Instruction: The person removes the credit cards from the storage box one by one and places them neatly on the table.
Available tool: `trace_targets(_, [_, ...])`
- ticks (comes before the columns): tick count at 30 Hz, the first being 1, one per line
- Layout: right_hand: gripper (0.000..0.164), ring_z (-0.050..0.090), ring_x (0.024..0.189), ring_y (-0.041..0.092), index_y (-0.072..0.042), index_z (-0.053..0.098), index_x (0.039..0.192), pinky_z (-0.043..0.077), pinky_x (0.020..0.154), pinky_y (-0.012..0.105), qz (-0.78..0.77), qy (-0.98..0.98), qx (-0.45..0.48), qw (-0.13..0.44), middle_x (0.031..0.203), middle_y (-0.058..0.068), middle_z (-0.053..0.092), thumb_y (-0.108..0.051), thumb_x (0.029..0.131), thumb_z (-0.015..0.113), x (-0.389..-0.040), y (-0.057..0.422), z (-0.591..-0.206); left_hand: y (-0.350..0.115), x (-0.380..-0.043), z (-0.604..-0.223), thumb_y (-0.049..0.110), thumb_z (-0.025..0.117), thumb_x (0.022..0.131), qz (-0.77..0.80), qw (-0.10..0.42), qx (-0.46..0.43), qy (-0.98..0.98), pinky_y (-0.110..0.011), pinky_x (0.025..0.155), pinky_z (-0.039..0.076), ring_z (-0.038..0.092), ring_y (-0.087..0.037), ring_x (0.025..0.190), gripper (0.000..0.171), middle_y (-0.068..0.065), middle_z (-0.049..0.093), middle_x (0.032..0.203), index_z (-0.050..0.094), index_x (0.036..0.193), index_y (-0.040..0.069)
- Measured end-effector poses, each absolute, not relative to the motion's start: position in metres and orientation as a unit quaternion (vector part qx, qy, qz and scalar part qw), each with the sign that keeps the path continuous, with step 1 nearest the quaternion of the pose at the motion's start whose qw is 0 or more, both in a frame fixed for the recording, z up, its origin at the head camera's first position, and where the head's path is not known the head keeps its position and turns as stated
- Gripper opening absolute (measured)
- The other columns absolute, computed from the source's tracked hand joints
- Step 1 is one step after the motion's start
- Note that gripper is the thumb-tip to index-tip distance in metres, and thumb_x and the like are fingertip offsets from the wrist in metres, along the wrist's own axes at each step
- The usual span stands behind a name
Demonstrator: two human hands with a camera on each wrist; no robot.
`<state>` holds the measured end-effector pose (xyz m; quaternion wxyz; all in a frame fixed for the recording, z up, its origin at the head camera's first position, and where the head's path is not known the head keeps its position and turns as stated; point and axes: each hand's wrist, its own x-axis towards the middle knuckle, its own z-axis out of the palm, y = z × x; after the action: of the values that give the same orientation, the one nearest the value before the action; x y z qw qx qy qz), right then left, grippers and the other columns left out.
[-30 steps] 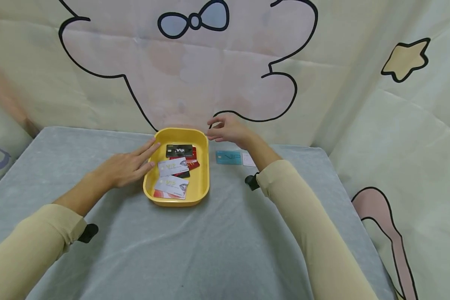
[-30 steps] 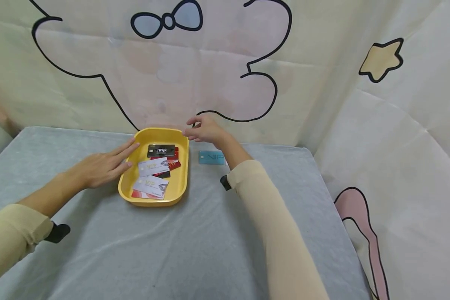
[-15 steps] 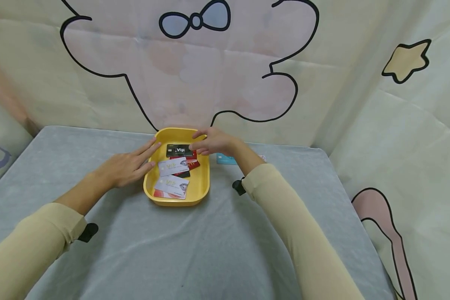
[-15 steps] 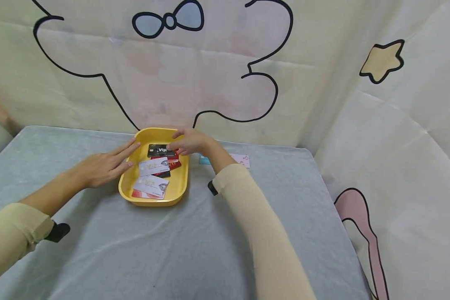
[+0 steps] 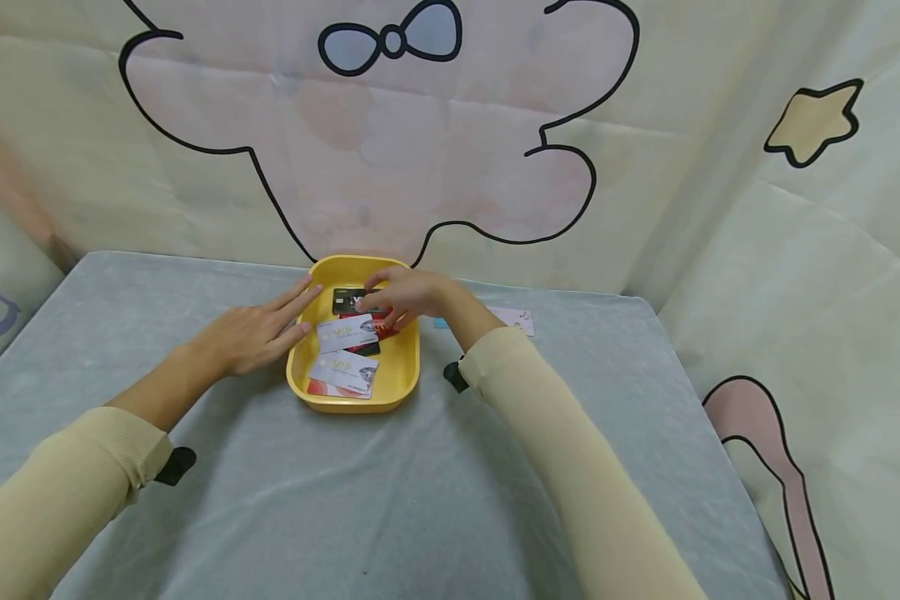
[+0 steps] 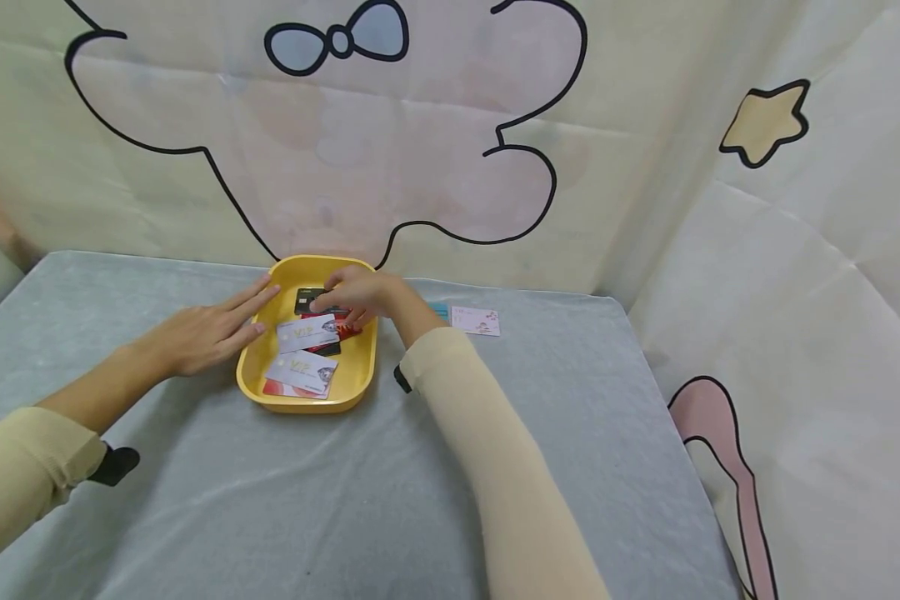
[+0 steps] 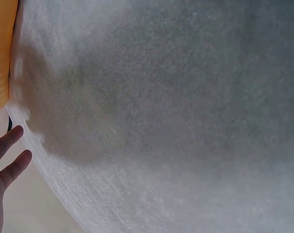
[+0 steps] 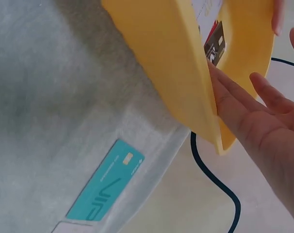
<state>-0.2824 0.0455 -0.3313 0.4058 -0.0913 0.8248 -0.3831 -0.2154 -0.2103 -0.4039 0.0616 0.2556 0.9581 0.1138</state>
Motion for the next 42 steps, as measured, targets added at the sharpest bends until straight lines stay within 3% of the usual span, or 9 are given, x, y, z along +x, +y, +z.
trace_targets(15, [0.062, 0.059, 0.115, 0.038, -0.009, 0.042, 0.146, 0.053, 0.092, 0.045, -0.345, 0.847, -0.079, 0.396, 0.134, 0.019, 0.052, -0.031, 0.094, 0.069, -0.276, 0.031, -0.342, -0.210, -0.217, -0.404, 0.045, 0.033, 0.106, 0.114, 0.058, 0.259, 0.957, -0.055, 0.088, 0.049, 0.061, -0.041, 0.115, 0.065, -0.009, 0.006, 0.167, 0.012, 0.161, 0.017])
trace_targets(30, [0.058, 0.057, 0.114, 0.040, -0.007, 0.044, 0.143, 0.052, 0.094, 0.044, -0.364, 0.840, -0.071, 0.395, 0.130, 0.022, 0.052, -0.030, 0.096, 0.068, -0.274, 0.026, -0.345, -0.212, -0.216, -0.404, 0.046, 0.032, 0.106, 0.121, 0.055, 0.264, 0.955, -0.058, 0.089, 0.048, 0.059, -0.042, 0.118, 0.065, -0.009, 0.007, 0.167, 0.014, 0.161, 0.017])
trace_targets(42, [0.056, 0.054, 0.097, 0.035, -0.005, 0.043, 0.144, 0.050, 0.097, 0.047, -0.386, 0.829, -0.065, 0.398, 0.126, 0.023, 0.050, -0.029, 0.098, 0.065, -0.274, 0.024, -0.347, -0.212, -0.215, -0.403, 0.047, 0.031, 0.107, 0.122, 0.062, 0.264, 0.955, -0.060, 0.093, 0.045, 0.055, -0.044, 0.123, 0.065, -0.008, 0.004, 0.168, 0.011, 0.162, 0.018])
